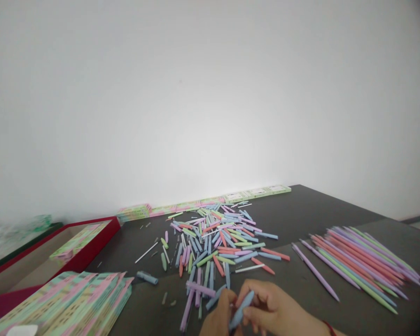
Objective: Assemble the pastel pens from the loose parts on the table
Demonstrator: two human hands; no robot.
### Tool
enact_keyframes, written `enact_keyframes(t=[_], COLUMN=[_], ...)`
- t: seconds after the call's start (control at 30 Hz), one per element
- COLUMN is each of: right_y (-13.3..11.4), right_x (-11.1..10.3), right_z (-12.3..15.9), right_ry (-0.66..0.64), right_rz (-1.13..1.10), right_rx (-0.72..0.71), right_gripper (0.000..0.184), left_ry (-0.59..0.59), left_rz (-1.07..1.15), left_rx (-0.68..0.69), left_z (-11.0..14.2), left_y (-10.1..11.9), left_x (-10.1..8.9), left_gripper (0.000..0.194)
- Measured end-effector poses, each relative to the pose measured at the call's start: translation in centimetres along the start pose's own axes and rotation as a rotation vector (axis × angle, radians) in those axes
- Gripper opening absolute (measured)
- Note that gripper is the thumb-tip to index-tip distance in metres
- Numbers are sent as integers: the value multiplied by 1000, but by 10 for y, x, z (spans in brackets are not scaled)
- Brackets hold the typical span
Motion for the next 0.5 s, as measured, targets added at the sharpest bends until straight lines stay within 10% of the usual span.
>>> enact_keyframes(t=[0.5], right_y=[-3], right_x=[9], right_z=[8], right_ry=[-5], right_rz=[112], right_rx=[16], right_gripper=[8], left_ry=[-223], left_rz=[-457], left_rx=[-170], left_z=[4], left_y=[15], left_x=[-5], left_gripper=[45])
Point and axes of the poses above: each hand's wrist, its own z-axis away from the middle knuckle, its own x-axis out of the palm, y = z × x, the point moved 3 cm from there along -z, towards the middle knuckle, and after that the axes turned 1 degree about z, right-handed, at the moved point
